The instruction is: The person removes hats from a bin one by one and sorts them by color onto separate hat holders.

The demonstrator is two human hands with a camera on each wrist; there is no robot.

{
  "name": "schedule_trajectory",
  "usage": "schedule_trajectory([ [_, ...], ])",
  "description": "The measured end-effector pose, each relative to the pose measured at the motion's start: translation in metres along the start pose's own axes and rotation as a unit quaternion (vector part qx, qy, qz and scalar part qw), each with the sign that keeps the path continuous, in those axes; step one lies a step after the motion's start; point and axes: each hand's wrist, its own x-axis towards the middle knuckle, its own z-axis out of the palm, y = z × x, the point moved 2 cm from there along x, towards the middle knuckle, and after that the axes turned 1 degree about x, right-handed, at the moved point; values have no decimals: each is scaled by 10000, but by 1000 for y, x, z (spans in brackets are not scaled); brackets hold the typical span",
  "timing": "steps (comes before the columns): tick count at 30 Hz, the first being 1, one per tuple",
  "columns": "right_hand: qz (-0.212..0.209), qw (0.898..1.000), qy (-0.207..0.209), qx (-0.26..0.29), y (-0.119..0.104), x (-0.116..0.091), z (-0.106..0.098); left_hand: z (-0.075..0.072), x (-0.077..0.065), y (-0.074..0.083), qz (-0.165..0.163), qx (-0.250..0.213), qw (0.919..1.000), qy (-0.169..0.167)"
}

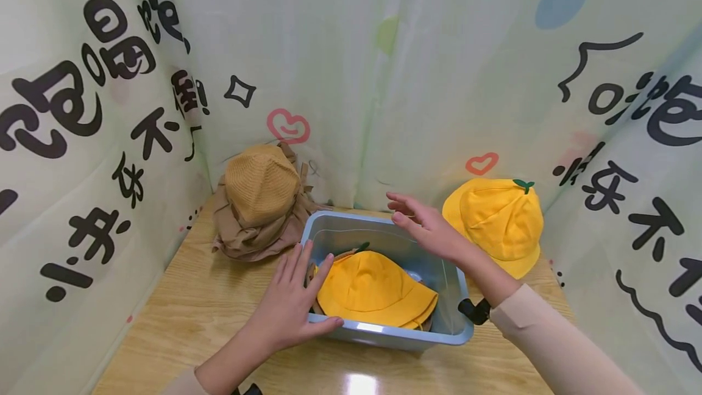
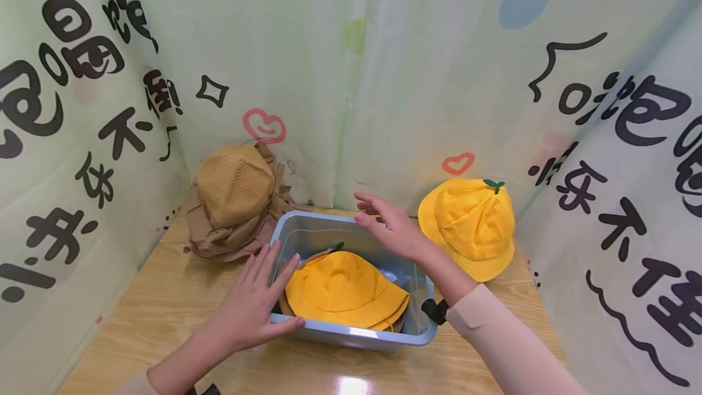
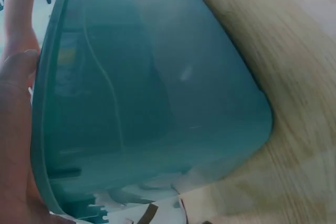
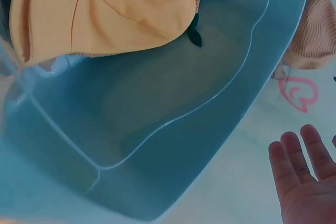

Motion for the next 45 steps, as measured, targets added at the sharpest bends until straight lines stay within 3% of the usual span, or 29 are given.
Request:
schedule_trajectory([
  [22, 195, 9971, -714, 172, 19, 12, 51, 6, -6, -1, -221, 53, 9997, 26],
  [37, 724, 9911, -1102, -175, 33, 11, 69, 9, -5, 0, -190, 144, 9997, 79],
  [45, 946, 9828, -1407, -737, 48, 12, 69, 10, -4, 0, -182, 264, 9995, 46],
])
